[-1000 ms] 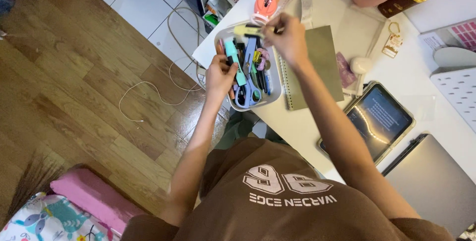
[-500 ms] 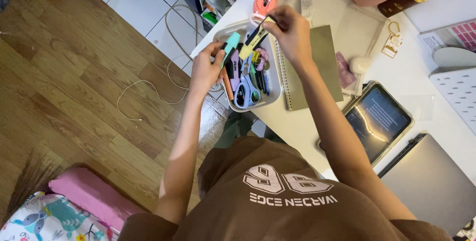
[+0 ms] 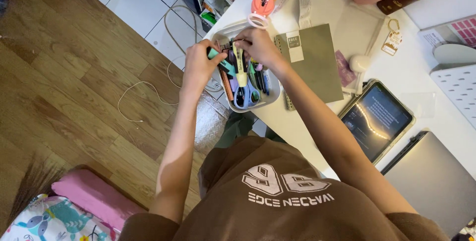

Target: Organizing stationery items like pens, highlighters, and notebooks into a storage bin on a desk.

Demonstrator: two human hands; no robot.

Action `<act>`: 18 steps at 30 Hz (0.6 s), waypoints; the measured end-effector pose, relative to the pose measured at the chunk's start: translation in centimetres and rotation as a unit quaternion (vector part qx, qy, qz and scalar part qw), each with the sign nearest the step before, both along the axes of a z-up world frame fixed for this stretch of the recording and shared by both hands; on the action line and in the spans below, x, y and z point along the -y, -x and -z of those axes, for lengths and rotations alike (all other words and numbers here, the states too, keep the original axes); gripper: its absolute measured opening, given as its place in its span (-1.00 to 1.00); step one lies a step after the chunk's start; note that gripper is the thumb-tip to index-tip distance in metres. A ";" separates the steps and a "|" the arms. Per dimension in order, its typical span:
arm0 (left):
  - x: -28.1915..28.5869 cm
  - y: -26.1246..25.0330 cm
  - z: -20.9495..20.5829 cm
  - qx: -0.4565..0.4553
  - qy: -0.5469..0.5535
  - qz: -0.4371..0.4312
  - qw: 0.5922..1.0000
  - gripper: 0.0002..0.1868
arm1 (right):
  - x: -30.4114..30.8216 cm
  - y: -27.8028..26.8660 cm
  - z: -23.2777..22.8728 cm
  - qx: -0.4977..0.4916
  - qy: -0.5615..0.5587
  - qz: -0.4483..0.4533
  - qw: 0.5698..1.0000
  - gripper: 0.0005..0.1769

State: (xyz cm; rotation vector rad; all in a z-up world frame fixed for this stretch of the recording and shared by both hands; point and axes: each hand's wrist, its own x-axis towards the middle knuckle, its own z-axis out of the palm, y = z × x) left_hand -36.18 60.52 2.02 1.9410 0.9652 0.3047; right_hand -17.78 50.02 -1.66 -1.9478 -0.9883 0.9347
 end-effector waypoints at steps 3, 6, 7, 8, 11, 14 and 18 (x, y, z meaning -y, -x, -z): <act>-0.6 -0.4 0.4 0.017 -0.032 0.052 0.998 -0.72 | -0.5 0.5 1.3 -0.030 0.009 -0.039 0.999 -0.81; -1.7 -1.0 0.5 0.031 -0.070 0.104 0.992 -0.71 | -0.6 1.2 2.1 0.017 0.008 -0.024 1.000 -0.81; -2.3 -1.3 0.7 0.007 -0.067 0.137 0.988 -0.70 | -0.6 1.4 2.2 0.000 -0.016 -0.005 1.000 -0.81; -2.8 -1.7 0.8 -0.015 -0.064 0.170 0.983 -0.69 | -0.6 1.4 2.3 -0.016 -0.039 0.015 0.999 -0.79; -3.6 -3.2 4.9 -0.062 -0.048 0.258 0.963 -0.62 | -0.5 1.9 1.8 -0.006 -0.037 0.013 0.999 -0.76; -2.0 -3.7 2.3 -0.070 -0.052 0.257 0.962 -0.40 | -0.2 1.7 2.1 0.015 -0.037 0.039 0.998 -0.73; -0.1 -2.6 1.2 -0.067 -0.068 0.205 0.974 -0.19 | -0.1 1.7 2.6 0.011 -0.055 0.041 0.998 -0.74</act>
